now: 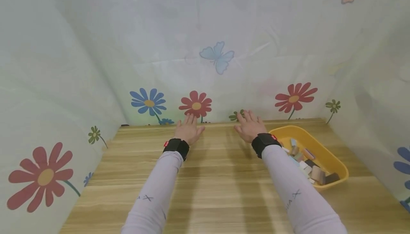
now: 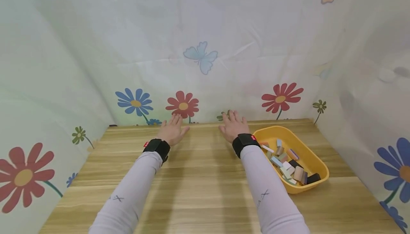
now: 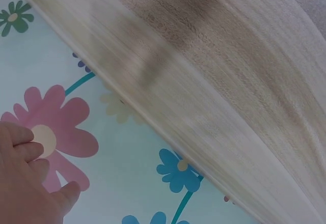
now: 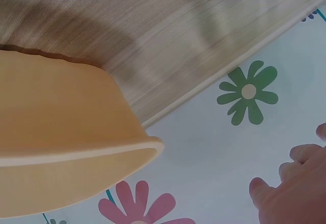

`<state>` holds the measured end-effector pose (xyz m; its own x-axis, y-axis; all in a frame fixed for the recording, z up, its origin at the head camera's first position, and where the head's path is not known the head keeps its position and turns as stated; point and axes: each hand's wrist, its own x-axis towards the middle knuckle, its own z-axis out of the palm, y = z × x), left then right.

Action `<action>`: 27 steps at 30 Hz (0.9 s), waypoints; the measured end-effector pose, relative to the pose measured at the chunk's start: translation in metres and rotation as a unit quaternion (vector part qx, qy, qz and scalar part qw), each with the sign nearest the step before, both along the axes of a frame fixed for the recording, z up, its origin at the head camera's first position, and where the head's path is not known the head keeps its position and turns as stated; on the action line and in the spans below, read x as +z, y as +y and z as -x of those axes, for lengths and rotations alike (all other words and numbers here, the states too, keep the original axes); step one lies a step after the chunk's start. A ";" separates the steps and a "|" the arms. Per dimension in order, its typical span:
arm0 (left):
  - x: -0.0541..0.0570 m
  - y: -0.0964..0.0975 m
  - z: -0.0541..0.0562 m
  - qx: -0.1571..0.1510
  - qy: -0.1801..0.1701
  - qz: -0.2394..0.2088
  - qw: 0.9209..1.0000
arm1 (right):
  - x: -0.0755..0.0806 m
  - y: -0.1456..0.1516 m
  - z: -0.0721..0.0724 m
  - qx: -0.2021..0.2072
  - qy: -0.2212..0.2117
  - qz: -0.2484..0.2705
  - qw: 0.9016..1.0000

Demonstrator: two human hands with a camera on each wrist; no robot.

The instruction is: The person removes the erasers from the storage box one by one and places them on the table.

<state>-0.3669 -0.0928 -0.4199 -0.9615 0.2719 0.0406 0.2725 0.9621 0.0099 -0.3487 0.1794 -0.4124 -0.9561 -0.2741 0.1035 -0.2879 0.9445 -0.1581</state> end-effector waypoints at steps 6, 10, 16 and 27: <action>-0.002 -0.003 -0.002 -0.001 0.004 -0.014 1.000 | 0.002 0.001 0.001 0.008 -0.007 -0.008 1.000; -0.002 -0.004 -0.002 0.000 0.004 -0.014 1.000 | 0.003 0.002 0.002 0.011 0.000 -0.002 1.000; -0.004 -0.002 -0.002 0.001 -0.002 -0.017 1.000 | 0.006 0.006 -0.001 0.015 -0.012 -0.002 1.000; -0.006 0.032 0.005 -0.027 -0.007 0.002 1.000 | 0.019 0.052 -0.006 -0.014 -0.036 -0.009 0.999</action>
<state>-0.3718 -0.0610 -0.4256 -0.9459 0.3235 0.0256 0.3238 0.9461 0.0107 -0.3428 0.2312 -0.3932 -0.9684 -0.2475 0.0295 -0.2490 0.9550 -0.1612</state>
